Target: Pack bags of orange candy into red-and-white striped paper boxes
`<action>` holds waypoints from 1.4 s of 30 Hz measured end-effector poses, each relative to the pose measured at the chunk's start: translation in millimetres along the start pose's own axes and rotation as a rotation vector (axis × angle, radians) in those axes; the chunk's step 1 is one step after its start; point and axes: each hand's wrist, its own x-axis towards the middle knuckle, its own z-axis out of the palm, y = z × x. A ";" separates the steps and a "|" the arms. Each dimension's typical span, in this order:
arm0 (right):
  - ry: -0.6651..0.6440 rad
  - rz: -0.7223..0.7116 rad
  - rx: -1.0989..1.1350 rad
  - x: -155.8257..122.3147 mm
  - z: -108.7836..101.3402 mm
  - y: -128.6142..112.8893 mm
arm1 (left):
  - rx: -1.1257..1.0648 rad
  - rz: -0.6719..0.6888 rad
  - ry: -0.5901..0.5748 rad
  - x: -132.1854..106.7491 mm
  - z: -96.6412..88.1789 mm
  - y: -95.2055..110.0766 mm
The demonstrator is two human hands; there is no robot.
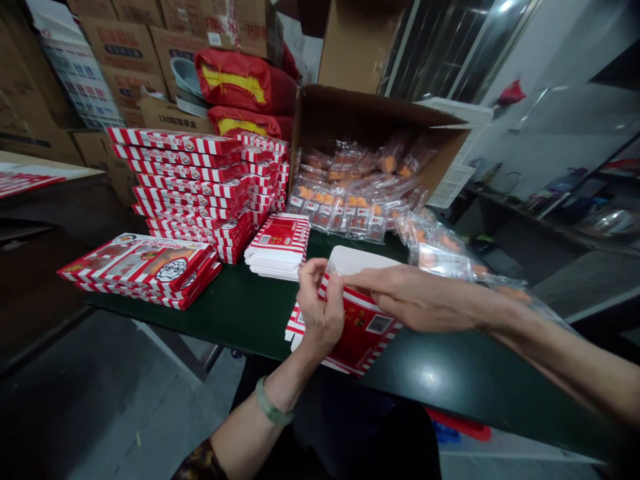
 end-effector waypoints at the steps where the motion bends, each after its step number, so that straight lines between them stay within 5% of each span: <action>1: -0.058 -0.010 0.050 4.8 -3.6 -1.6 | 0.038 0.036 -0.009 0.2 -1.7 -0.5; 3: -0.196 0.014 0.163 12.9 -5.3 -7.3 | 0.108 0.104 -0.051 2.3 -5.6 -1.1; 5: -0.202 0.153 0.171 14.9 1.9 -16.0 | 0.147 0.154 -0.104 6.2 -9.4 -1.1; 9: 0.126 0.396 -0.245 -6.1 29.5 -31.0 | 0.226 0.190 -0.126 14.9 -13.3 -0.2; 14: 0.308 0.271 -0.628 -36.7 44.7 -23.2 | 0.235 0.180 -0.064 15.5 -8.7 -1.8; 29: 0.164 0.309 -0.097 -21.2 50.1 -28.8 | 0.048 0.091 0.074 -3.1 -12.1 0.3; 31: 0.298 0.241 -0.095 -23.2 55.3 -25.3 | 0.091 0.130 0.055 -1.2 -13.1 -0.3; 34: 0.773 0.129 -0.114 -45.7 67.8 -25.1 | 0.144 0.178 0.020 2.8 -14.1 -0.9; 37: 1.194 0.328 0.067 -70.3 91.0 -31.1 | 0.142 0.206 0.004 4.5 -14.1 -0.2; 39: 1.249 0.502 0.313 -74.1 110.1 -34.2 | 0.131 0.207 -0.004 4.4 -14.0 0.9; 42: 1.223 0.549 0.521 -60.8 132.0 -33.8 | 0.119 0.209 -0.026 4.4 -15.5 2.6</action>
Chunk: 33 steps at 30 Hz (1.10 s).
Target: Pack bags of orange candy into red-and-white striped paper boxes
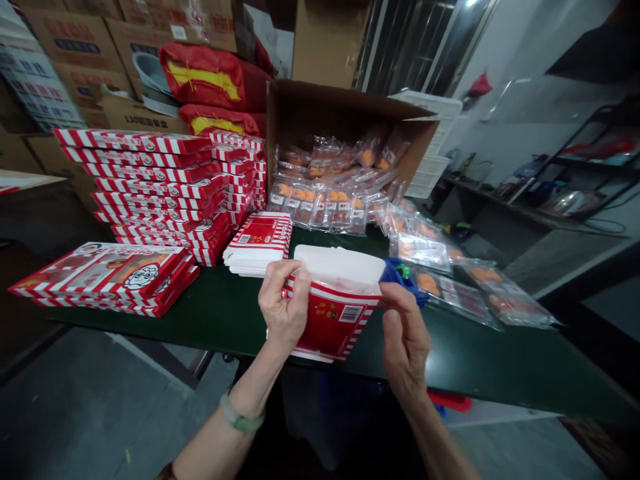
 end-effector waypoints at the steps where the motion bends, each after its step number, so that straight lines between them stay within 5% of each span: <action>1: 0.022 -0.001 0.032 0.0 7.2 2.1 | -0.006 0.008 -0.021 0.4 -1.2 0.4; 4: 0.085 0.084 0.183 8.7 22.3 0.6 | -0.022 0.037 -0.089 2.0 -6.3 2.1; 7: 0.068 0.355 0.438 23.2 24.0 -10.1 | -0.021 -0.009 -0.110 4.6 -10.3 5.3; 13: -0.266 0.619 0.672 40.8 13.7 -25.8 | -0.253 -0.402 -0.119 14.8 -8.4 11.3; 16: -0.138 0.556 0.699 38.1 14.7 -19.6 | -0.414 -0.511 -0.266 21.2 -6.0 12.1; 19: -0.059 0.432 0.674 33.4 16.8 -11.2 | -0.453 -0.454 -0.253 22.9 -5.6 12.2; 27: -0.532 0.277 0.556 37.3 -4.4 9.9 | -0.567 -0.345 -0.236 15.0 -9.1 7.5; 33: -0.546 0.355 0.300 53.2 -15.3 -8.5 | -0.407 -0.291 -0.287 12.7 -2.0 6.6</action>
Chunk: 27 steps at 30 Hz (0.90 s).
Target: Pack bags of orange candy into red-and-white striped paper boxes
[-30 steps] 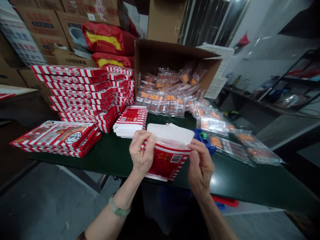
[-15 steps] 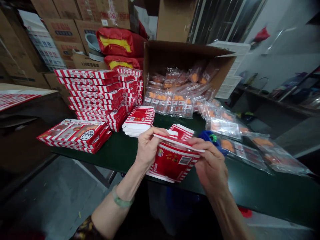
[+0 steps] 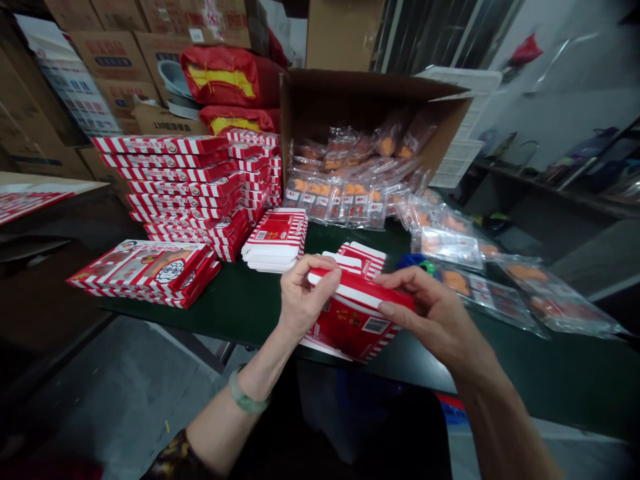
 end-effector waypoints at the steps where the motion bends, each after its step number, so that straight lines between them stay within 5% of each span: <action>1: -0.020 0.013 -0.051 0.9 0.4 -6.4 | 0.047 -0.019 -0.001 -0.2 -0.1 -0.4; 5: -0.043 -0.016 -0.259 3.5 2.3 -17.4 | 0.135 -0.045 0.013 2.8 -3.8 -0.1; 12: -0.026 -0.042 -0.193 10.9 3.3 -9.6 | 0.152 -0.120 -0.132 23.3 -5.1 7.7; 18: -0.025 -0.149 -0.319 8.0 6.3 -13.4 | 0.081 0.061 -0.120 17.9 -5.0 2.7; 27: -0.031 -0.547 -0.580 -3.2 8.4 -5.6 | 0.069 0.330 -0.146 10.7 -8.7 5.0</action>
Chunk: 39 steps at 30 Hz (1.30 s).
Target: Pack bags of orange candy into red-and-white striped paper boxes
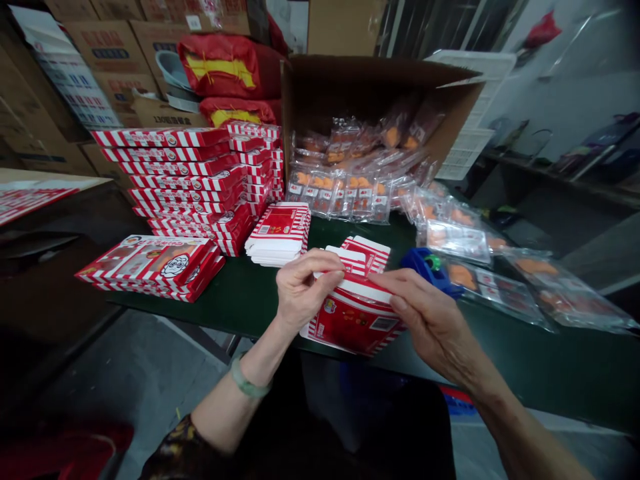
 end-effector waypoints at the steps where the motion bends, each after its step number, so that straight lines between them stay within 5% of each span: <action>1: -0.010 -0.027 -0.020 -1.7 0.4 1.6 | 0.025 0.032 0.003 -0.6 1.0 0.8; 5: 0.046 -0.077 -0.048 -6.4 2.4 5.4 | 0.150 0.153 0.047 -3.0 4.5 2.6; 7: 0.122 0.007 -0.023 -6.2 0.7 4.6 | 0.188 0.172 0.050 -0.8 2.8 4.3; 12: 0.000 0.241 0.065 5.1 -17.3 -0.8 | 0.161 0.125 -0.270 17.9 -12.3 11.3; 15: -0.081 0.216 0.051 12.4 -24.6 -4.9 | 0.125 0.112 -0.367 27.3 -18.2 11.3; 19: -0.019 0.108 -0.097 11.4 -21.0 -9.5 | 0.116 0.152 -0.407 35.5 -20.4 8.3; 25: 0.018 -0.133 -0.260 4.6 -13.3 -4.0 | 0.144 0.243 -0.695 52.8 -29.8 5.9; 33: 0.142 -0.121 -0.185 -21.3 0.7 -0.9 | 0.362 0.392 -0.502 19.8 -33.1 20.2; 39: 0.327 -0.063 -0.097 -32.0 26.6 9.0 | 0.296 0.415 -0.350 0.7 -24.7 9.4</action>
